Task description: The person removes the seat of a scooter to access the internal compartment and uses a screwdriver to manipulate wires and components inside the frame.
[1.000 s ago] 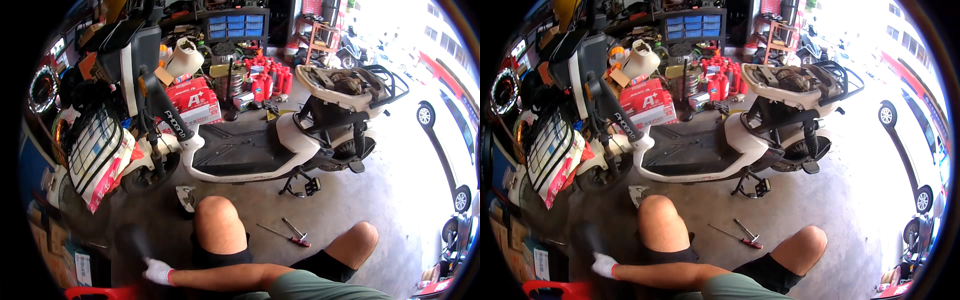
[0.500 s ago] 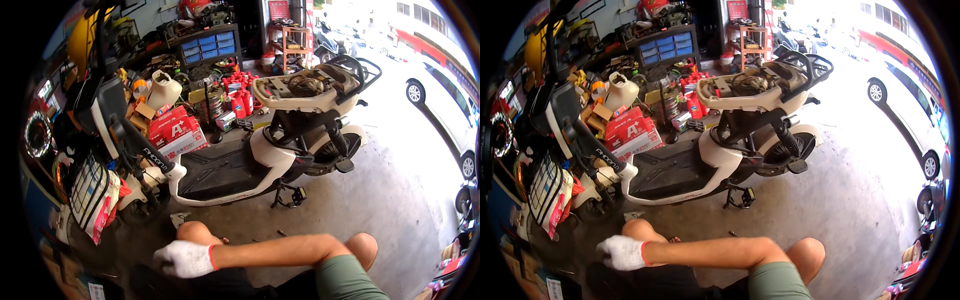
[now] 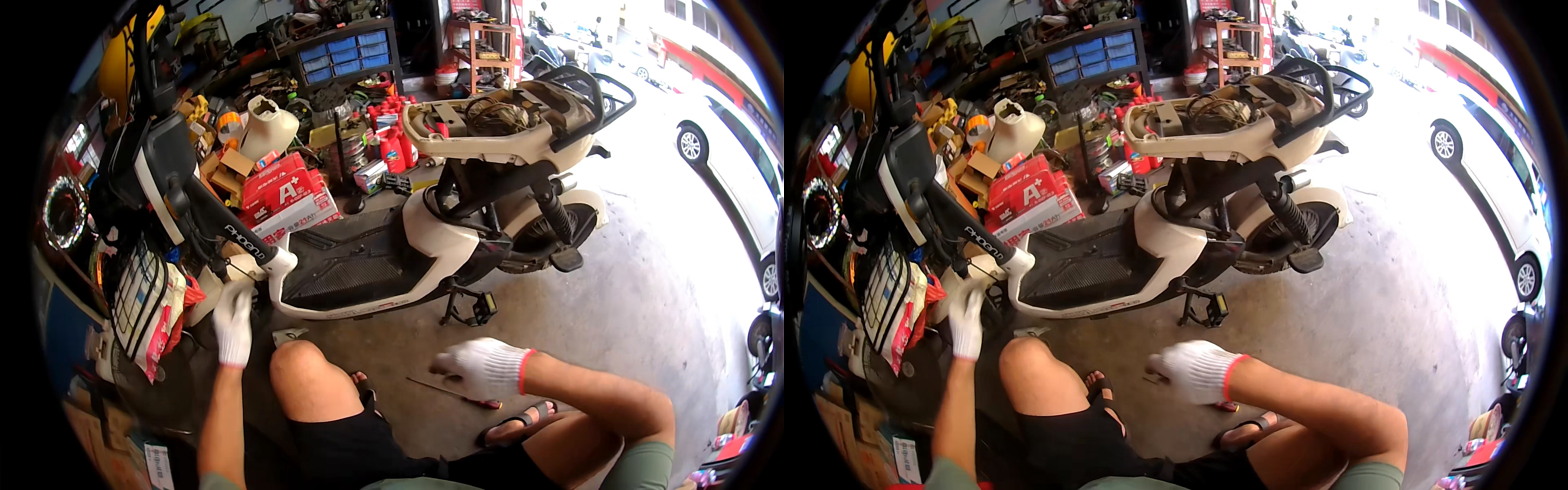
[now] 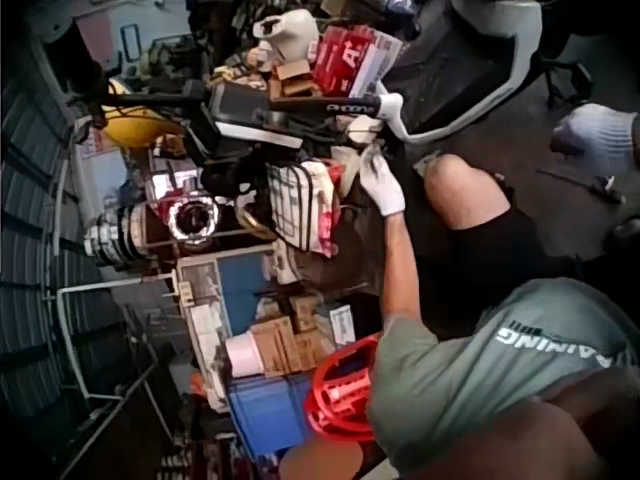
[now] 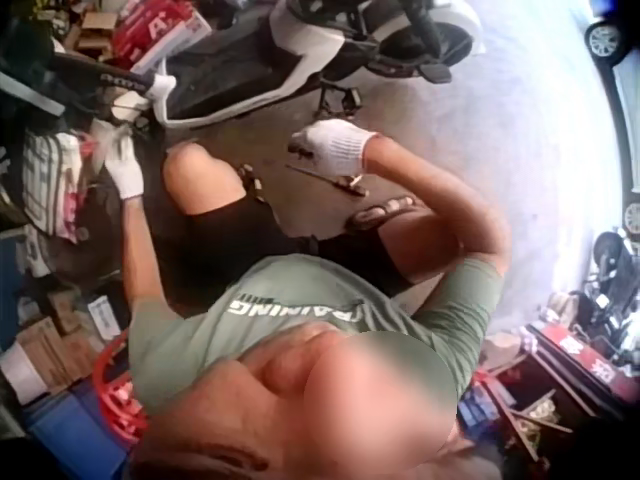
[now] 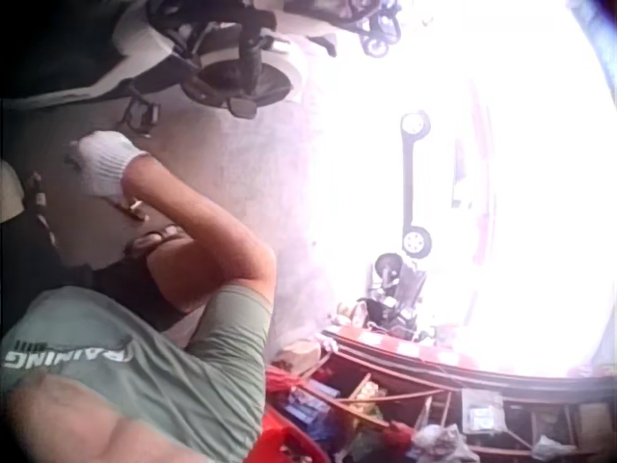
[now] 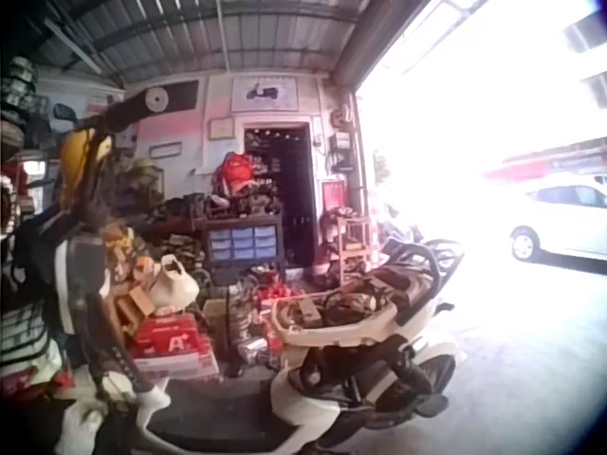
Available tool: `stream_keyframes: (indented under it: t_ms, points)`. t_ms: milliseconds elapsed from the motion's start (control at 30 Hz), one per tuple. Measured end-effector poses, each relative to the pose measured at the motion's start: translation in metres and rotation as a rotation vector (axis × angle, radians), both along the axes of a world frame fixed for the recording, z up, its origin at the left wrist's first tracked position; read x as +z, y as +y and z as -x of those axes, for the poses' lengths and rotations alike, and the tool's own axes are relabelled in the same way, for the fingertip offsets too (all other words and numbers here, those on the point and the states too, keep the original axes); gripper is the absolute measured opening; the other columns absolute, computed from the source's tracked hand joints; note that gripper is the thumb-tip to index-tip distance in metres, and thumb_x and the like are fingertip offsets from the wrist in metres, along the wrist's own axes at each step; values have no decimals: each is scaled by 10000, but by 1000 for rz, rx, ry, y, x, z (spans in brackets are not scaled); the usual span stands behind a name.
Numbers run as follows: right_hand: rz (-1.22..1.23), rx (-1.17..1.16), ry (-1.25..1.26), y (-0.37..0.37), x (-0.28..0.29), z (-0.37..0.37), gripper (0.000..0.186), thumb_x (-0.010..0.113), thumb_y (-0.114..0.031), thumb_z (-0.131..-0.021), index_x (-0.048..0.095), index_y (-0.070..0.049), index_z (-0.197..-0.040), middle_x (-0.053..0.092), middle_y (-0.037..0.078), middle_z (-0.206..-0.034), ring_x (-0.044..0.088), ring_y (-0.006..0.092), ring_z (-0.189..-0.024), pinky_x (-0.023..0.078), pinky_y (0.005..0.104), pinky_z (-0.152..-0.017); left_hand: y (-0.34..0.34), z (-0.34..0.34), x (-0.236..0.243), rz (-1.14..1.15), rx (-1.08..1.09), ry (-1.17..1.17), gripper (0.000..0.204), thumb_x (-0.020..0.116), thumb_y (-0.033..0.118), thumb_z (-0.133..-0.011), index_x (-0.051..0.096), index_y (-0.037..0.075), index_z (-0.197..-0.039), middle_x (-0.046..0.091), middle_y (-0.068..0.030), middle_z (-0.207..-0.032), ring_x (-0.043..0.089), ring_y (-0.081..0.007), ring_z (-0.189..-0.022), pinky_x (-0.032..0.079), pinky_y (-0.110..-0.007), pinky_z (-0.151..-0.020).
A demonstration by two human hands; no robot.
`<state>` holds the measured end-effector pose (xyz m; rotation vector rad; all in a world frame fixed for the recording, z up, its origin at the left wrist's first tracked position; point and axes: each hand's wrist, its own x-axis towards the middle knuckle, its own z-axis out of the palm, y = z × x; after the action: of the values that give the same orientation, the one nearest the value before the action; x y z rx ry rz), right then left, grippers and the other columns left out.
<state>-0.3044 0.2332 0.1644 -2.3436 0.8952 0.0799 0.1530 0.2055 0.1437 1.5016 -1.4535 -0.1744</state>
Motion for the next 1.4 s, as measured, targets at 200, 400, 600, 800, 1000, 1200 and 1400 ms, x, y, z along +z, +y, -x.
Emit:
stream_keyframes:
  t_ms: [200,400,600,800,1000,1200,1400]
  points:
    - [-33,-101,139,21,5,50,371,615,-280,-979,646,-78,-1289,694,171,-1133,669,382,-1055,537,470,-898,-131,149,62,-59,-652,-205,248,581,122,-1001,686,-22,-1173,718,-119,-1139,673,-206,-1081,513,-337,-977]
    - [-43,-267,120,30,49,44,383,688,-183,-938,647,-51,-1295,723,162,-1136,695,362,-1030,564,432,-883,-218,240,52,-281,-844,-368,327,538,258,-993,706,36,-1166,727,-192,-1119,686,-342,-1059,521,-413,-957]
    - [-91,-682,-59,18,14,68,354,688,-139,-930,665,-30,-1266,740,179,-1131,716,336,-1049,578,399,-872,-290,284,-1,-123,-818,-158,286,579,210,-939,727,73,-1143,731,-186,-1086,691,-382,-1031,543,-451,-917]
    - [-185,-906,167,-1,-26,103,370,675,-138,-936,656,-7,-1281,757,171,-1129,731,289,-1040,570,370,-900,-300,287,-7,-110,-765,-262,289,653,259,-876,744,117,-1111,736,-184,-1041,693,-383,-1029,541,-484,-915]
    - [-210,-929,220,-15,-36,105,378,666,-121,-942,644,-3,-1301,761,169,-1119,741,268,-1014,576,362,-883,-302,304,-18,-132,-727,-359,377,704,356,-822,702,42,-1031,735,-219,-948,698,-414,-979,509,-489,-938]
    - [-244,-857,297,-40,-27,77,398,670,-180,-948,643,-33,-1317,749,165,-1157,727,301,-1066,568,380,-910,-308,303,-23,-129,-777,-341,494,705,431,-871,615,-7,-1082,732,-208,-934,701,-400,-982,459,-494,-958]
    - [-248,-829,291,-46,-25,68,406,676,-185,-953,632,-40,-1330,732,169,-1207,727,308,-1063,576,385,-897,-302,314,-27,-144,-803,-275,486,718,329,-885,533,-25,-1163,735,-168,-907,709,-377,-944,429,-490,-988]
